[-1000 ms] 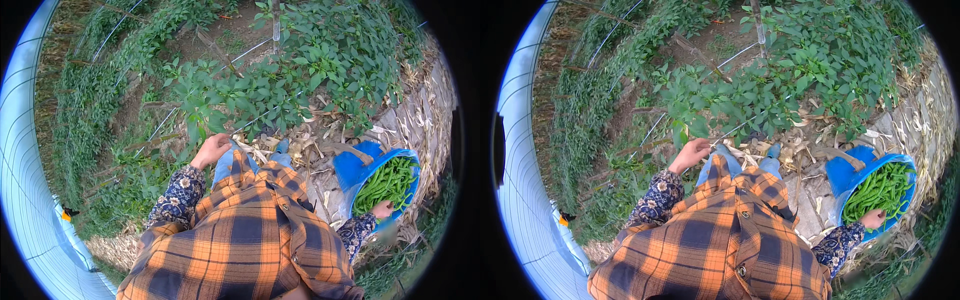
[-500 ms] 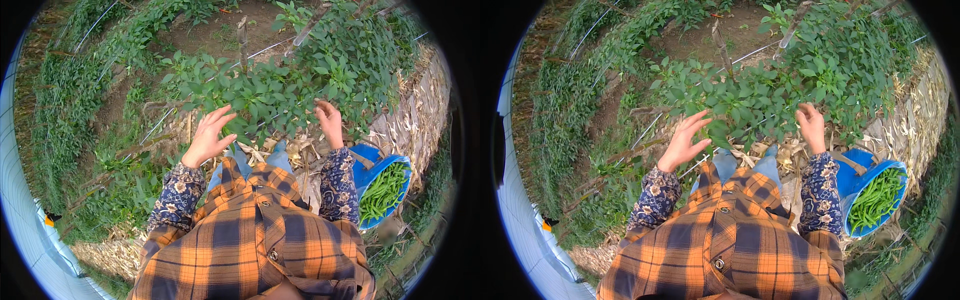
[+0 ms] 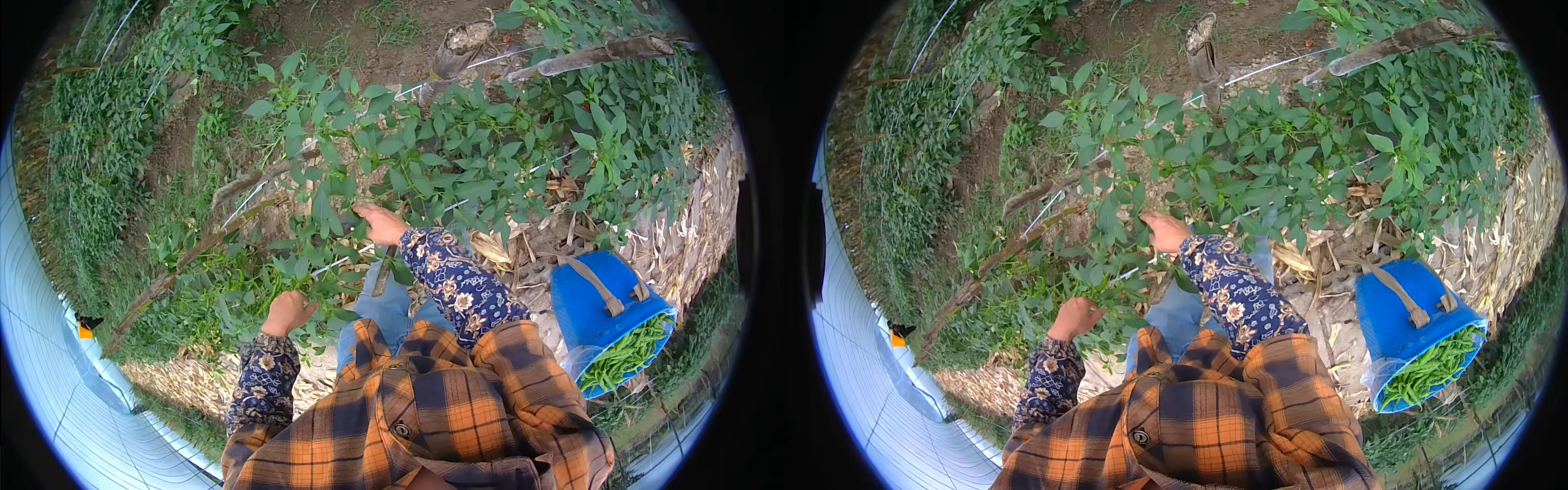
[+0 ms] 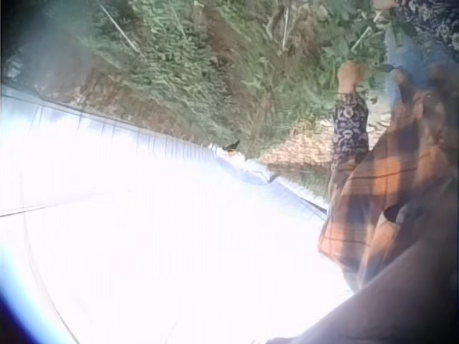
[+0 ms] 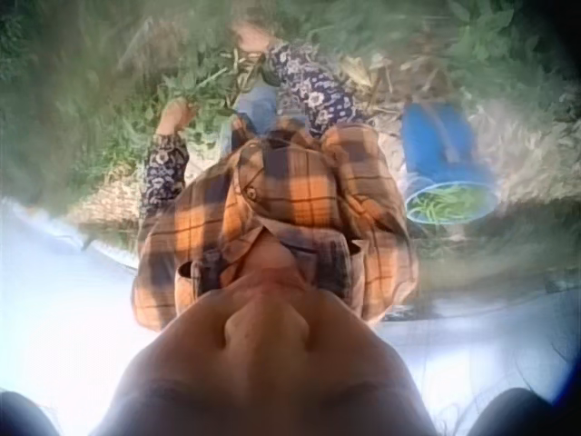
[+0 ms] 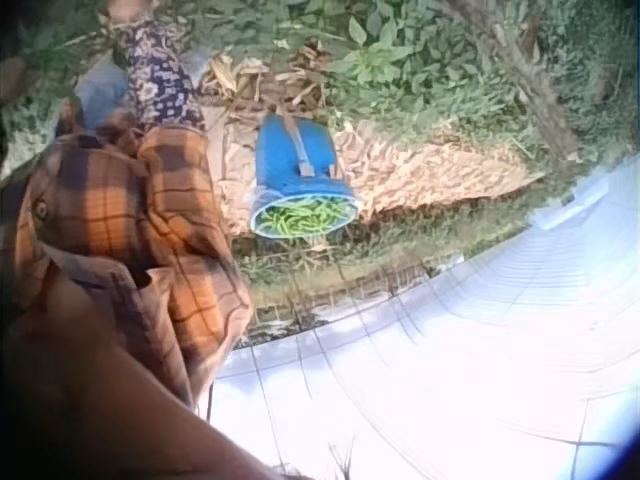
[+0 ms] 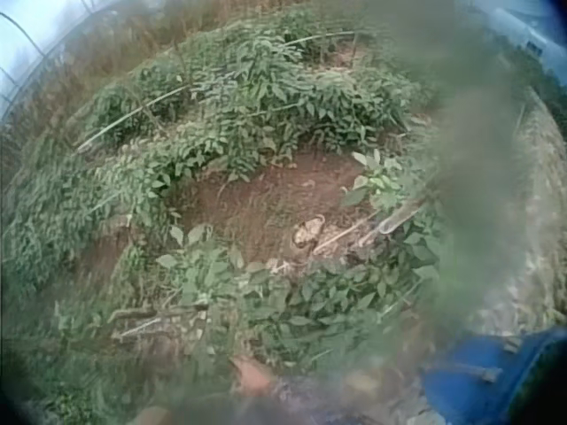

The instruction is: The person picks green chili peppers from plants by hand and places them into a blue bucket. The person moves between plants, reaches into foliage, and collects peppers, filling the bucket over time.

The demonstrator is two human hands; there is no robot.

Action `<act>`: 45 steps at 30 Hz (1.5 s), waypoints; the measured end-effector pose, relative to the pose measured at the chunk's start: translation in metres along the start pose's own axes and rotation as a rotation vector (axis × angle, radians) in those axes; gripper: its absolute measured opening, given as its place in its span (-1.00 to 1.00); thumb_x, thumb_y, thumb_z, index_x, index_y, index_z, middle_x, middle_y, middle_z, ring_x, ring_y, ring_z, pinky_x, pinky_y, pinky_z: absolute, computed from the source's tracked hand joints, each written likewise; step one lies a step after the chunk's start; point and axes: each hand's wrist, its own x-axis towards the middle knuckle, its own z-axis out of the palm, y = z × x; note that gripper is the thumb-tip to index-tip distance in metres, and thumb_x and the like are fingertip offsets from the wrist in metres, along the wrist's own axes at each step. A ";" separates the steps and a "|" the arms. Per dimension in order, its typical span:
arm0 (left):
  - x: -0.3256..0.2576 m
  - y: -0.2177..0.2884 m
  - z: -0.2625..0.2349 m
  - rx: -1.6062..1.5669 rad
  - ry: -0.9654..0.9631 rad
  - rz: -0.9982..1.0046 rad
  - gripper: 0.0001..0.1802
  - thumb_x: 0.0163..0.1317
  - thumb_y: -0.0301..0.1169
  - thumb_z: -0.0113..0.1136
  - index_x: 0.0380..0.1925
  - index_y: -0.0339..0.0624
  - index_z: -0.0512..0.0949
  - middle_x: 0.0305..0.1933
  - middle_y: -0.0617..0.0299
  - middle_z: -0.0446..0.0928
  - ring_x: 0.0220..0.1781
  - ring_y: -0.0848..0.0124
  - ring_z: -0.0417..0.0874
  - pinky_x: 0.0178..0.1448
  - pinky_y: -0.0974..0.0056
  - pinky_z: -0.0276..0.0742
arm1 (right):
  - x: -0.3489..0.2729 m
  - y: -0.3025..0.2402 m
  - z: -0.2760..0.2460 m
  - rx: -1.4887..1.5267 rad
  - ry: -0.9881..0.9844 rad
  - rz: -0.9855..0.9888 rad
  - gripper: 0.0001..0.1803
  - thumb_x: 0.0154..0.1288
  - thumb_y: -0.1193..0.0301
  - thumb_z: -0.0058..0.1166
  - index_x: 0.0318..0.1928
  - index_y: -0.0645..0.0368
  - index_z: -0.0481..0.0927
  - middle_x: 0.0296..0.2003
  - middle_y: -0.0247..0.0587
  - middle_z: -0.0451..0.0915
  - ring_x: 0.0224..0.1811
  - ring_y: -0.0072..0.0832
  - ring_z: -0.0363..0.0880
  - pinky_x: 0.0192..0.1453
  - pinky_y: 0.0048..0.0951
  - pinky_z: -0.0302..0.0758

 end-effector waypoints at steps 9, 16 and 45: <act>0.167 0.085 -0.041 -1.413 0.507 0.028 -0.71 0.34 -0.51 0.05 0.02 -0.41 0.52 0.02 0.08 0.61 0.03 0.40 0.62 0.12 0.32 0.51 | -0.041 -0.002 0.036 0.103 -0.084 0.034 -0.52 0.27 0.32 0.11 0.17 0.24 0.49 0.10 0.03 0.50 0.08 0.02 0.50 0.15 -0.10 0.48; 0.349 0.050 0.032 -2.052 0.483 -0.608 -0.50 0.32 -0.49 0.02 0.25 -0.33 0.27 0.07 0.08 0.45 0.01 0.29 0.52 0.10 0.13 0.51 | -0.060 -0.005 0.003 -0.170 -0.082 0.036 -0.51 0.09 0.42 0.22 0.09 0.23 0.54 0.06 -0.09 0.51 0.14 -0.07 0.44 0.16 -0.14 0.41; 0.204 0.044 -0.119 -0.609 1.203 0.315 -0.67 0.25 -0.73 0.06 -0.01 -0.29 0.58 -0.21 0.07 0.65 -0.10 0.23 0.70 0.04 0.25 0.58 | 0.080 0.068 -0.013 0.024 0.161 0.309 -0.76 0.07 0.38 0.19 -0.23 0.22 0.62 -0.30 0.12 0.64 -0.21 0.07 0.62 -0.11 -0.07 0.53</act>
